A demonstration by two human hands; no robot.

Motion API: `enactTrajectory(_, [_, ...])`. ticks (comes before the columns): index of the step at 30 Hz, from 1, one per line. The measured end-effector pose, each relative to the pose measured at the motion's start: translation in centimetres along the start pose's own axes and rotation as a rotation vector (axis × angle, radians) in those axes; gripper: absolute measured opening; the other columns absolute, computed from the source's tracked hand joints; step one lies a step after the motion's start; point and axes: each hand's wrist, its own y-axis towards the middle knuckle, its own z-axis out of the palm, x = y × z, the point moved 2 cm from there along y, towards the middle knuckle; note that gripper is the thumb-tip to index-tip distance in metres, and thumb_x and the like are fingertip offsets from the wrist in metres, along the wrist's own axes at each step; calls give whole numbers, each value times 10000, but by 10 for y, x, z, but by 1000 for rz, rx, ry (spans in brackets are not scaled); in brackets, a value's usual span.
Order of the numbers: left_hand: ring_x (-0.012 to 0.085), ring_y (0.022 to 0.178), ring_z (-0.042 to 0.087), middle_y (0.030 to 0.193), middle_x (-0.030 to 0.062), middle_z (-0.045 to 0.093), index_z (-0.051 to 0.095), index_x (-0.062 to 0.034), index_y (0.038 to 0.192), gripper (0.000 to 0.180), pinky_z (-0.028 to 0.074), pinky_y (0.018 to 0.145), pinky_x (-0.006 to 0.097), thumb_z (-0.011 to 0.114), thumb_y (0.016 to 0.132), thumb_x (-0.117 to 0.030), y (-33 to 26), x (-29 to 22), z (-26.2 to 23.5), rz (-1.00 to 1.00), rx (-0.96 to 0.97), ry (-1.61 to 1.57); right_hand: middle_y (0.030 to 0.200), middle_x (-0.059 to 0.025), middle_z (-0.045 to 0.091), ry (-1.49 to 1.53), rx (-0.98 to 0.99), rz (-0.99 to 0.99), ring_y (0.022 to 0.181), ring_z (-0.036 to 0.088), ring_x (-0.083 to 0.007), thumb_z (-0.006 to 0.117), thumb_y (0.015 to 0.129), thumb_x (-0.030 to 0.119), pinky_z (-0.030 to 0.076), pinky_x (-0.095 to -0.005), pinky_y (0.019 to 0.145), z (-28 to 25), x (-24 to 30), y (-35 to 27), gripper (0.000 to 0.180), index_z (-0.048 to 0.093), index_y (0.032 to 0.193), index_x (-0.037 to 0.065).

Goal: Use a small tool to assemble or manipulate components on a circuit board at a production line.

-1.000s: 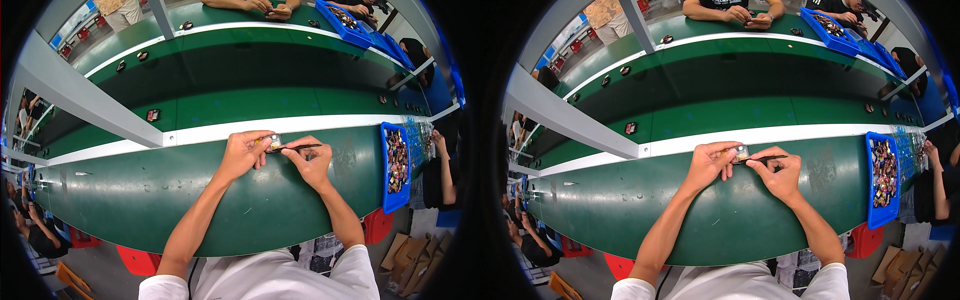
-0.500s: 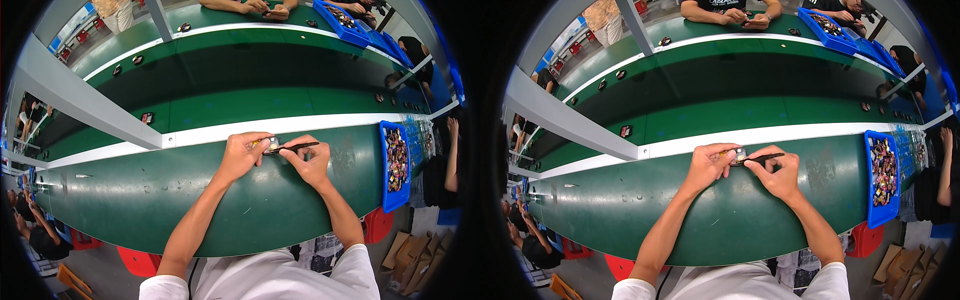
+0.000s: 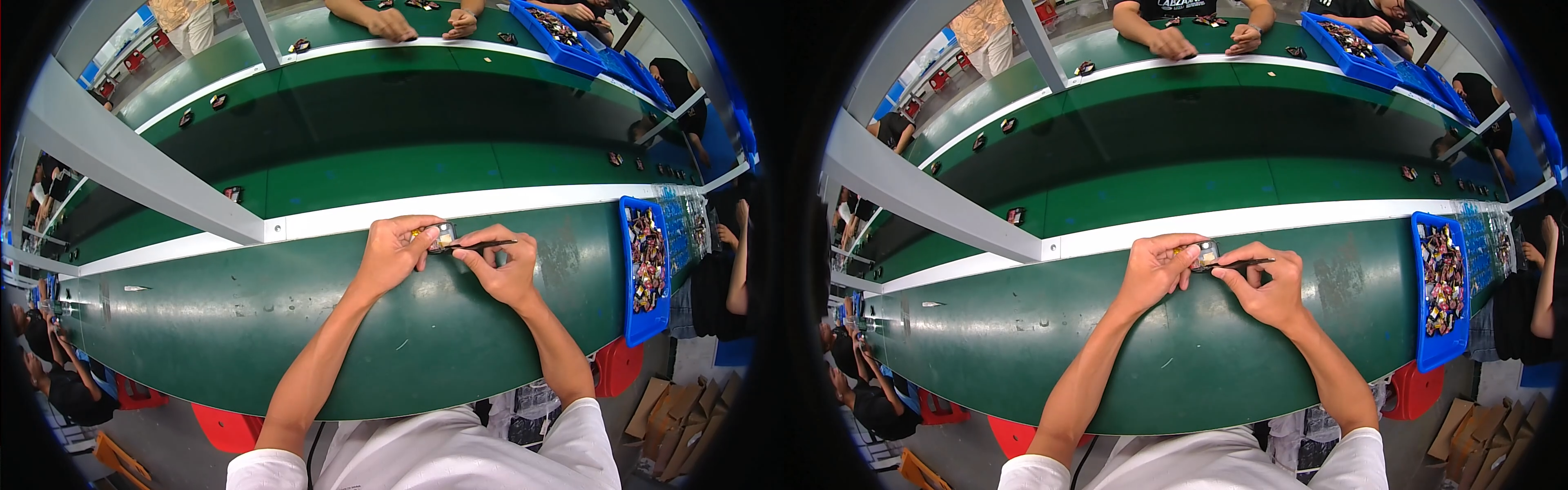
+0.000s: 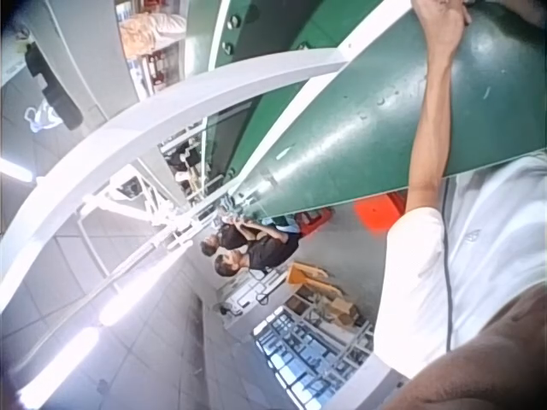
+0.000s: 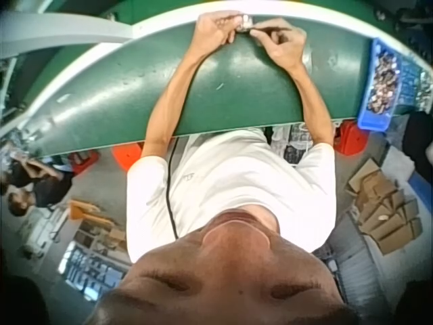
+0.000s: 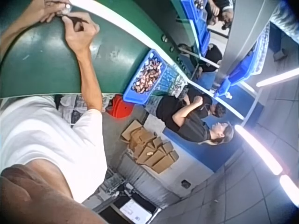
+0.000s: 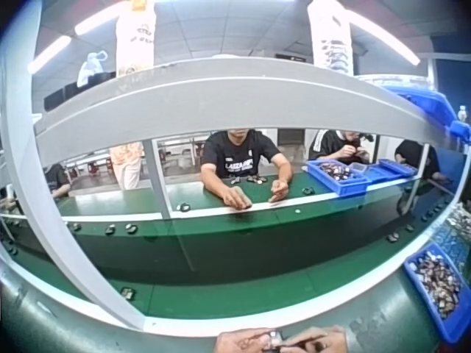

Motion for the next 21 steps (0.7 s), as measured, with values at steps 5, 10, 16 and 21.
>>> enactTrajectory(5, [70,521,557,890,97,743,722,41,1172,228,406,425,211,632,991,-64,0,0,0,6,0,-14,727,-9,737,-10,11,-21,405,421,-38,842,755,1,312,-222,432,0,2,1,128,760,850,26])
enactTrajectory(10, [69,520,554,872,92,734,723,44,1165,224,404,420,210,631,992,-64,-1,-4,-1,-7,-3,-7,805,-42,774,-13,15,-36,401,420,-43,834,753,-4,327,-233,423,0,6,2,120,734,808,34])
enactTrajectory(16, [64,513,548,794,64,707,725,40,1153,227,399,413,214,653,990,-100,-4,-10,4,-87,-45,-2,832,-43,782,-38,29,-109,397,410,-61,813,736,-31,334,-244,414,1,8,2,130,726,789,49])
enactTrajectory(21, [79,507,564,763,84,716,730,53,1093,230,444,466,246,687,956,-127,-3,-11,9,-36,-118,144,831,-44,781,-52,3,-98,398,408,-69,805,723,-44,330,-244,413,2,5,1,138,725,784,50])
